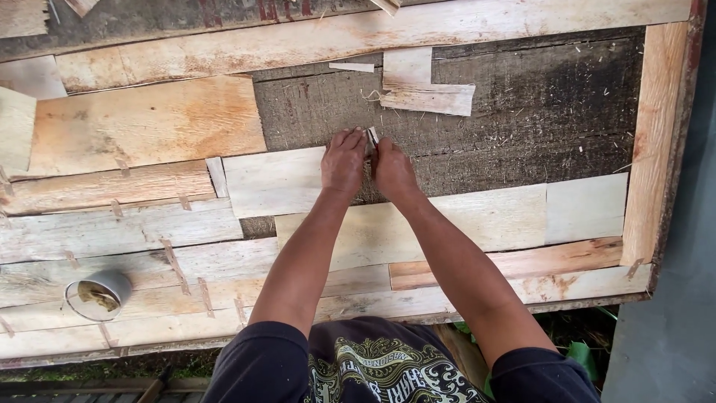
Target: The person uses a utility knife to cut small wooden pieces and applies adhesive from a container to join them on a wooden workbench. They repeatedly measure, cut, and glue pieces to assemble a larger wooden structure.
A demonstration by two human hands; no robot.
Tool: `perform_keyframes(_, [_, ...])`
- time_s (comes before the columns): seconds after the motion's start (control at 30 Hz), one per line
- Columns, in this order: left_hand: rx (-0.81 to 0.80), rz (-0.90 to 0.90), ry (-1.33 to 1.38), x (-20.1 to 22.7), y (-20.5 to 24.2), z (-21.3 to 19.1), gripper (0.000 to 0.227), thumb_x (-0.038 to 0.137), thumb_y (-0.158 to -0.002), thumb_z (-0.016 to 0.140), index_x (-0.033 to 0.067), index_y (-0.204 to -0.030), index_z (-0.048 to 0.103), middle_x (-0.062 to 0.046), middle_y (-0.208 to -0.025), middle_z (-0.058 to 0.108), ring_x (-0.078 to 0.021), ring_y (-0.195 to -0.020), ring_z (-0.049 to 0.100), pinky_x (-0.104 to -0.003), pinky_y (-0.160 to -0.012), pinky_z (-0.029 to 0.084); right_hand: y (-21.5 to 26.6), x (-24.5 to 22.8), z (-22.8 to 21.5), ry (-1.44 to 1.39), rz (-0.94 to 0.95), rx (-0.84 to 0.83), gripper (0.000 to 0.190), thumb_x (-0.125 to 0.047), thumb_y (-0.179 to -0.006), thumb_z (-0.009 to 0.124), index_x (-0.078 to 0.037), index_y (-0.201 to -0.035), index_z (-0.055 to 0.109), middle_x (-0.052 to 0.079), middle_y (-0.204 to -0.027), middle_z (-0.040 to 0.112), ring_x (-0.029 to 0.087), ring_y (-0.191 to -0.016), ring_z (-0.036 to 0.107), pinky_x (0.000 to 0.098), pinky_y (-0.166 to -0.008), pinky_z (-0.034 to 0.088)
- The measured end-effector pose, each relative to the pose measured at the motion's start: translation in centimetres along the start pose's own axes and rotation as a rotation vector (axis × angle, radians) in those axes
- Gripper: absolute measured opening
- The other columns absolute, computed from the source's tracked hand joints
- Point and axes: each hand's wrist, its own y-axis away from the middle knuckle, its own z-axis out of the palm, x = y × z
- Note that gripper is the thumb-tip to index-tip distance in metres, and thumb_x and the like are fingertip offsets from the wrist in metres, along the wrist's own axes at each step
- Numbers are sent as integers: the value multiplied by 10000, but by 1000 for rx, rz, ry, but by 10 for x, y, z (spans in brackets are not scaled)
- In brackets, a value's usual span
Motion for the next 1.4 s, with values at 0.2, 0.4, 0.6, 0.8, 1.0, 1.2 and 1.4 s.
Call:
perform_keyframes(0.2, [-1, -3, 27, 3, -3, -9, 309, 131, -912, 706, 162, -1215, 756, 14, -1262, 729, -206, -1206, 592, -280, -1066, 518, -8, -1, 5, 58, 53, -14, 198, -244, -1026, 504, -49, -1060, 500, 286, -1056, 646, 574, -937, 689, 647, -737, 590])
perform_keyframes(0.4, [-58, -75, 39, 4, -4, 2, 313, 135, -925, 710, 206, -1226, 756, 73, -1233, 727, -163, -1199, 565, -239, -1073, 500, -16, -13, 2, 92, 84, -93, 284, -184, -964, 536, 17, -1163, 526, 315, -1008, 685, 572, -914, 700, 645, -683, 602])
perform_keyframes(0.6, [-88, -52, -2, 2, 4, 24, 277, 134, -927, 718, 192, -1194, 763, 79, -1170, 707, -170, -1129, 539, -241, -1033, 524, 7, -25, -9, 153, 101, -182, 539, -119, -962, 536, 126, -1428, 422, 355, -1090, 689, 541, -979, 711, 637, -719, 617])
perform_keyframes(0.8, [-395, -126, -110, 15, -9, -31, 470, 92, -967, 683, 153, -1426, 597, 42, -1365, 524, -215, -1200, 460, -227, -873, 669, 32, -3, -6, 63, 155, -223, 342, -170, -998, 473, 33, -1248, 589, 297, -1081, 691, 514, -1046, 704, 614, -774, 609])
perform_keyframes(1.0, [-363, -112, -67, 23, -14, -47, 450, 121, -923, 706, 221, -1359, 657, 81, -1303, 544, -199, -1191, 452, -242, -948, 609, 34, 34, 17, 82, 195, -263, 377, -287, -975, 454, -19, -1217, 563, 287, -1088, 704, 516, -1031, 709, 649, -781, 591])
perform_keyframes(1.2, [-201, -81, 30, 11, -7, -31, 462, 101, -849, 767, 175, -1301, 706, 63, -1242, 631, -204, -1154, 505, -241, -967, 609, 36, -27, -32, -14, 50, -38, 295, -184, -1055, 422, 41, -1149, 589, 354, -1052, 663, 586, -991, 680, 668, -748, 605])
perform_keyframes(1.4, [-92, -64, 49, 6, -3, -3, 370, 85, -848, 762, 188, -1203, 754, 64, -1231, 680, -198, -1124, 530, -234, -989, 543, -12, -2, 6, 28, 24, -26, 291, -223, -1041, 473, 52, -1070, 564, 354, -1031, 658, 593, -944, 687, 686, -720, 587])
